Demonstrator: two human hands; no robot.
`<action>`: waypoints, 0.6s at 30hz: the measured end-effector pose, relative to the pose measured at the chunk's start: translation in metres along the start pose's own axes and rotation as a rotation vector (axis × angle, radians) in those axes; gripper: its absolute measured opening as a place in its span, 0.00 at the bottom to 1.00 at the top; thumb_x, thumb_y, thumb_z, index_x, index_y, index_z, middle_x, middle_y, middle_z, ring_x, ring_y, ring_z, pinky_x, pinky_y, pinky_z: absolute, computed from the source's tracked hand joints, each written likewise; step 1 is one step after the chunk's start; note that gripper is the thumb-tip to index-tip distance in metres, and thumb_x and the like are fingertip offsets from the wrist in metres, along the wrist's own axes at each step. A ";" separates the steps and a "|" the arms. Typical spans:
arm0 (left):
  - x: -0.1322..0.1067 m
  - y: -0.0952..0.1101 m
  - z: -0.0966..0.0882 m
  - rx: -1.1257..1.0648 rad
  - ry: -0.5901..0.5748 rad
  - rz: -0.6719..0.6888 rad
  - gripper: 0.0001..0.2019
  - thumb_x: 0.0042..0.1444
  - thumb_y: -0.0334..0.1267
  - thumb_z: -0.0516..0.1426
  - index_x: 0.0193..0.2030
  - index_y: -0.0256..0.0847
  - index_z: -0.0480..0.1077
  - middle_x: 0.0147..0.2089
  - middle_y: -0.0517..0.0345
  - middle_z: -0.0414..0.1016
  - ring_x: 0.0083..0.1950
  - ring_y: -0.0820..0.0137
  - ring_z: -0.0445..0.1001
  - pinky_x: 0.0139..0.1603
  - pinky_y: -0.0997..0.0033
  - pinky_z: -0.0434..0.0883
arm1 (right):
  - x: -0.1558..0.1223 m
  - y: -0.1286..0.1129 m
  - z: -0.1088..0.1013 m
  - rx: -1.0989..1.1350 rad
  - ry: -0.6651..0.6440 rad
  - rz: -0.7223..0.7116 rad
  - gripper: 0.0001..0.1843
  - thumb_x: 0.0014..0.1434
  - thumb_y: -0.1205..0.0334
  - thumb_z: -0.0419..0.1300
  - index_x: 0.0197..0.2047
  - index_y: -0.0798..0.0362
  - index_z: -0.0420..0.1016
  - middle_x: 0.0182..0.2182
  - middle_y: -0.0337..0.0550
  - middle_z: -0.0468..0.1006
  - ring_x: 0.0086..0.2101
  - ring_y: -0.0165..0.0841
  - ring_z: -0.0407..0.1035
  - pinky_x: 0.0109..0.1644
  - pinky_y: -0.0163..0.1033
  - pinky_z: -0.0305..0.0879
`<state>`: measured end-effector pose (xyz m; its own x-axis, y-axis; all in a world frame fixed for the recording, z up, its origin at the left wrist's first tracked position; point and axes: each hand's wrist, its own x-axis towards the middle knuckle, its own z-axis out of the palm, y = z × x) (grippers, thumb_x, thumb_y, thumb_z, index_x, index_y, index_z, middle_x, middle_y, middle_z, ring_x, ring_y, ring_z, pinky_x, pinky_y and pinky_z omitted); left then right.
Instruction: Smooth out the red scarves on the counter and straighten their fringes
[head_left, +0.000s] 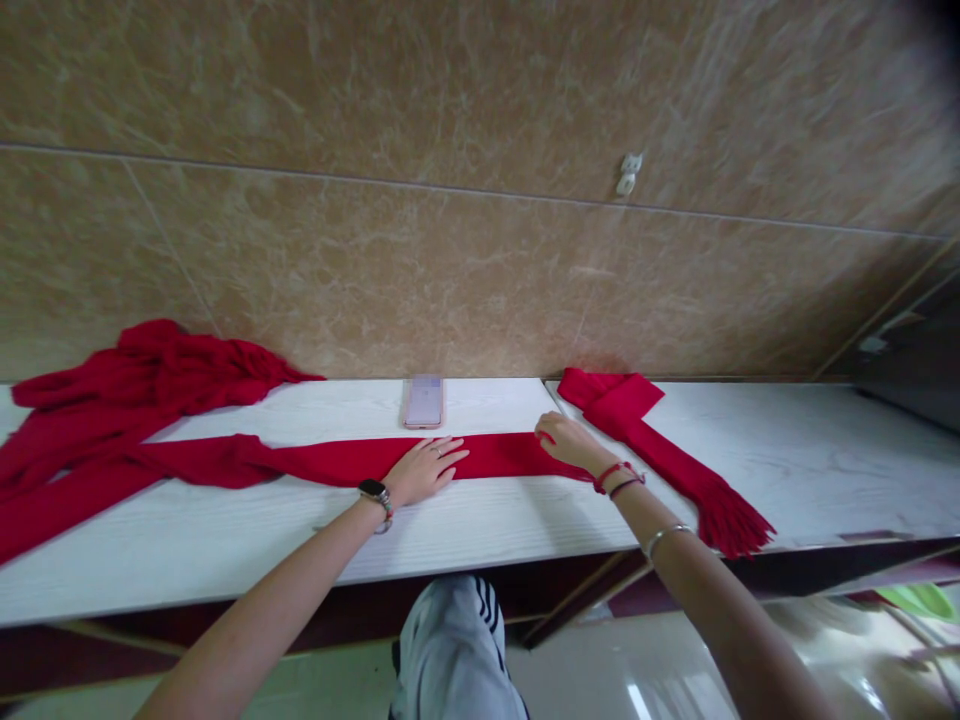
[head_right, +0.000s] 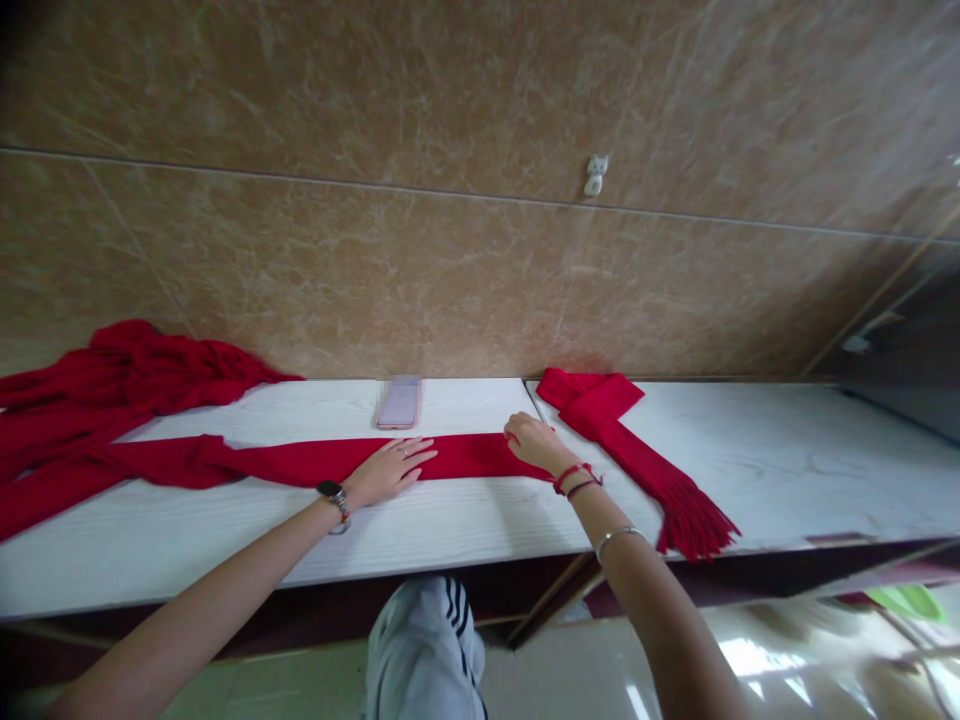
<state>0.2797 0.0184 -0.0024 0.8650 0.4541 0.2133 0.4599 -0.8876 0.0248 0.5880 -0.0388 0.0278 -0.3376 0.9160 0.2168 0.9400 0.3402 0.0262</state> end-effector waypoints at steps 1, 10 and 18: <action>0.000 0.000 0.000 0.002 0.002 -0.004 0.20 0.62 0.39 0.44 0.60 0.48 0.58 0.64 0.58 0.56 0.63 0.67 0.54 0.61 0.61 0.51 | 0.005 0.000 0.003 -0.026 -0.034 0.032 0.09 0.52 0.72 0.50 0.32 0.57 0.71 0.34 0.49 0.74 0.39 0.33 0.66 0.44 0.35 0.60; -0.001 -0.002 0.001 -0.021 0.026 0.003 0.19 0.61 0.39 0.46 0.59 0.48 0.59 0.63 0.59 0.58 0.62 0.67 0.56 0.61 0.61 0.53 | -0.034 0.060 0.009 -0.135 -0.088 0.235 0.09 0.51 0.73 0.50 0.28 0.57 0.70 0.29 0.47 0.74 0.32 0.32 0.67 0.36 0.33 0.59; -0.003 0.003 -0.006 -0.016 0.178 -0.124 0.18 0.62 0.38 0.44 0.56 0.42 0.62 0.59 0.54 0.63 0.59 0.67 0.59 0.60 0.62 0.54 | 0.026 -0.020 0.001 0.142 0.143 -0.006 0.12 0.51 0.74 0.51 0.35 0.56 0.72 0.36 0.48 0.72 0.39 0.35 0.65 0.46 0.39 0.61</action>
<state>0.2779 0.0137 0.0028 0.7525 0.5401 0.3768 0.5559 -0.8278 0.0765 0.5601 -0.0214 0.0323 -0.3235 0.8775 0.3540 0.9180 0.3818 -0.1075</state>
